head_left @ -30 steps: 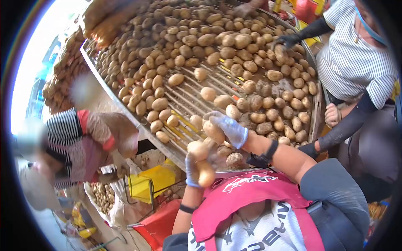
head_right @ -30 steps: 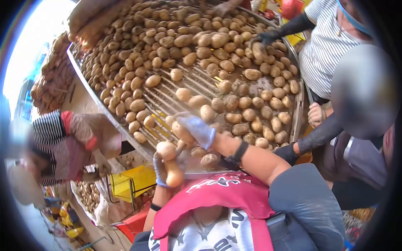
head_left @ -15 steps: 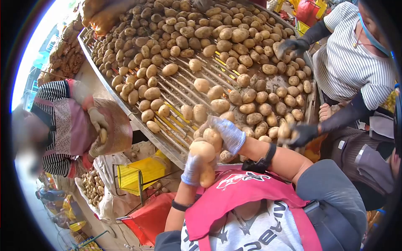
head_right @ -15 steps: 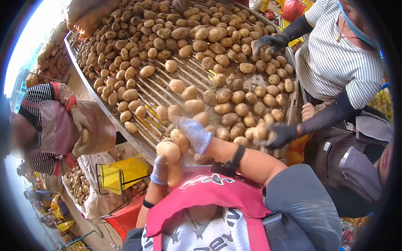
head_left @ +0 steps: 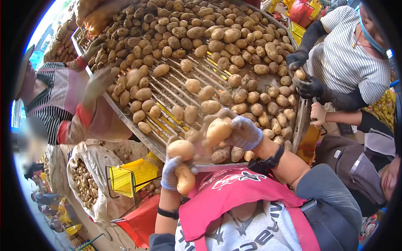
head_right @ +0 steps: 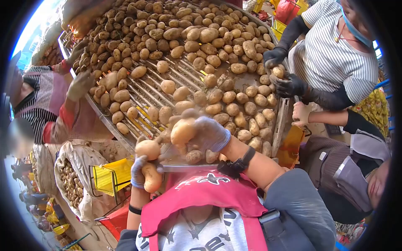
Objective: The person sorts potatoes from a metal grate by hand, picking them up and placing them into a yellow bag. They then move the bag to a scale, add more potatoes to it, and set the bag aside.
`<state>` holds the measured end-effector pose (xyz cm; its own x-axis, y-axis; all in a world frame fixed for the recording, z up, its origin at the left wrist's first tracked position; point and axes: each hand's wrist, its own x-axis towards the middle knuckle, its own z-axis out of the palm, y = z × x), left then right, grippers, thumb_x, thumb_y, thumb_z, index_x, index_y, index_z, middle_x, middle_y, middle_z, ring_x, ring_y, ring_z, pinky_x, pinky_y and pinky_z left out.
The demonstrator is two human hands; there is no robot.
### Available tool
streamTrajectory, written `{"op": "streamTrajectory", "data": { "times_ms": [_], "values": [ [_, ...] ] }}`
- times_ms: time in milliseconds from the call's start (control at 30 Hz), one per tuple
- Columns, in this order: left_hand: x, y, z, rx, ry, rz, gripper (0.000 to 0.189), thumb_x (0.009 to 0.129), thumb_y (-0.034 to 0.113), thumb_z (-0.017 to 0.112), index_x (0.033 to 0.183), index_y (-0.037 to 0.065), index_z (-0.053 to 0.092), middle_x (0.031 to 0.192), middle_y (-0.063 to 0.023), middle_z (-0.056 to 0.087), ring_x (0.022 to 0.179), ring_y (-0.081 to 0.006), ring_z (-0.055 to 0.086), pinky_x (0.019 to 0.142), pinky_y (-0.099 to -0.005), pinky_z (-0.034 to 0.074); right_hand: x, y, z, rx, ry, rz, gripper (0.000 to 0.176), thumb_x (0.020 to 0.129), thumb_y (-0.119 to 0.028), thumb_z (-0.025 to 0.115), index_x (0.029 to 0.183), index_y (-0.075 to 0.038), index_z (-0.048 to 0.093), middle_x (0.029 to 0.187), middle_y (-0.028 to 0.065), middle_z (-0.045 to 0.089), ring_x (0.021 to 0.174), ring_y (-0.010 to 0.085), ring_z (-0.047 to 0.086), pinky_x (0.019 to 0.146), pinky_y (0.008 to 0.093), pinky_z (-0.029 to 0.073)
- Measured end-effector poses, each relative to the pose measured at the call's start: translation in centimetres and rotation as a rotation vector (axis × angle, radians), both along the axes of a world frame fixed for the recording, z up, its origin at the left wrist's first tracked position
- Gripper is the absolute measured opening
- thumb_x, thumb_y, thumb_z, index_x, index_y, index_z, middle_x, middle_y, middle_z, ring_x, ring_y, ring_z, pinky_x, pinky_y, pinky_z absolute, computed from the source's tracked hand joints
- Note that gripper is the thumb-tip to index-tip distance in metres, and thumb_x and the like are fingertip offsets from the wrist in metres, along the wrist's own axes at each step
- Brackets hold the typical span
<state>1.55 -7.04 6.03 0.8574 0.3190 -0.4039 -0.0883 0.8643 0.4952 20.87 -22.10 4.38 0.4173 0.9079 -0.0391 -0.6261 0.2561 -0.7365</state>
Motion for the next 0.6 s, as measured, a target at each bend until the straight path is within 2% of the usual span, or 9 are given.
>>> {"op": "streamTrajectory", "data": {
  "times_ms": [67, 133, 167, 233, 267, 367, 433, 500, 600],
  "values": [
    [0.7, -0.8, 0.4, 0.017, -0.005, -0.076, 0.075, 0.072, 0.007, 0.062, 0.139, 0.015, 0.029, 0.134, -0.0235, 0.041, 0.107, -0.043, 0.054, 0.08, -0.0423, 0.056, 0.3, 0.5, -1.0, 0.104, 0.029, -0.008, 0.033, 0.083, -0.024, 0.058, 0.113, -0.01, 0.052, 0.121, 0.0129, 0.052, 0.107, 0.0291, 0.056, 0.087, 0.0403, 0.05],
    [1.2, -1.6, -0.1, -0.045, -0.034, -0.141, 0.071, 0.075, 0.012, 0.062, 0.138, 0.009, 0.03, 0.132, -0.0212, 0.043, 0.11, -0.0374, 0.054, 0.076, -0.0375, 0.057, 0.7, 1.5, 0.5, 0.128, 0.487, 0.085, 0.021, 0.083, -0.023, 0.056, 0.099, -0.01, 0.056, 0.111, 0.0105, 0.056, 0.107, 0.0259, 0.055, 0.089, 0.0411, 0.048],
    [1.2, -1.9, -1.1, -0.064, -0.029, -0.141, 0.07, 0.076, 0.014, 0.062, 0.138, 0.007, 0.03, 0.132, -0.0202, 0.044, 0.112, -0.0349, 0.054, 0.075, -0.035, 0.057, 0.4, 2.2, 0.1, 0.047, 0.233, 0.003, 0.017, 0.088, -0.024, 0.051, 0.092, -0.009, 0.057, 0.097, 0.0079, 0.059, 0.099, 0.0232, 0.057, 0.089, 0.0402, 0.048],
    [1.6, -1.9, -1.4, -0.011, -0.084, -0.238, 0.068, 0.083, 0.036, 0.061, 0.137, 0.006, 0.034, 0.126, -0.0156, 0.048, 0.113, -0.0246, 0.053, 0.074, -0.031, 0.056, -0.1, 3.8, -0.1, 0.263, 0.575, 0.053, 0.016, 0.092, -0.021, 0.048, 0.092, -0.008, 0.057, 0.081, 0.0057, 0.06, 0.086, 0.022, 0.058, 0.086, 0.0395, 0.049],
    [2.0, -2.2, -1.3, -0.083, -0.066, -0.229, 0.071, 0.083, 0.046, 0.058, 0.137, 0.006, 0.034, 0.126, -0.0148, 0.049, 0.112, -0.0232, 0.053, 0.077, -0.0313, 0.055, -0.6, 4.1, 0.1, 0.182, 0.566, 0.056, 0.016, 0.089, -0.023, 0.053, 0.091, -0.008, 0.057, 0.086, 0.0074, 0.06, 0.085, 0.0225, 0.061, 0.086, 0.0329, 0.051],
    [2.2, -1.3, -1.3, -0.242, -0.114, -0.331, 0.082, 0.083, 0.064, 0.05, 0.139, 0.007, 0.033, 0.129, -0.013, 0.049, 0.113, -0.0218, 0.053, 0.087, -0.0318, 0.052, -2.0, 4.7, 0.3, -0.01, 0.392, -0.023, 0.013, 0.089, -0.019, 0.053, 0.096, -0.007, 0.055, 0.086, 0.0071, 0.061, 0.084, 0.0219, 0.06, 0.086, 0.0326, 0.05],
    [1.9, -1.0, -2.5, -0.228, -0.053, -0.333, 0.089, 0.08, 0.071, 0.047, 0.139, 0.006, 0.033, 0.131, -0.0134, 0.047, 0.115, -0.0235, 0.052, 0.091, -0.0339, 0.05, -2.9, 4.7, 0.3, -0.147, -0.452, -0.036, 0.024, 0.09, -0.013, 0.053, 0.111, -0.004, 0.049, 0.091, 0.0075, 0.061, 0.093, 0.0193, 0.059, 0.086, 0.032, 0.048],
    [1.6, -0.9, -3.6, -0.109, 0.147, -0.211, 0.097, 0.075, 0.078, 0.047, 0.138, 0.005, 0.035, 0.134, -0.0151, 0.046, 0.116, -0.0269, 0.05, 0.091, -0.0379, 0.049, -4.9, 5.7, 1.4, -0.08, -0.36, 0.034, 0.028, 0.09, -0.011, 0.053, 0.115, -0.002, 0.047, 0.093, 0.0072, 0.061, 0.099, 0.0177, 0.057, 0.086, 0.0318, 0.046],
    [-0.3, -0.1, -1.0, -0.062, 0.157, -0.199, 0.095, 0.073, 0.08, 0.045, 0.134, 0.007, 0.041, 0.127, -0.0157, 0.051, 0.11, -0.0286, 0.054, 0.086, -0.0394, 0.052, -5.7, 6.5, 1.6, -0.09, -0.503, -0.001, 0.033, 0.092, -0.022, 0.05, 0.117, -0.001, 0.051, 0.106, 0.0094, 0.06, 0.104, 0.0177, 0.054, 0.092, 0.0315, 0.043]
  ]
}}
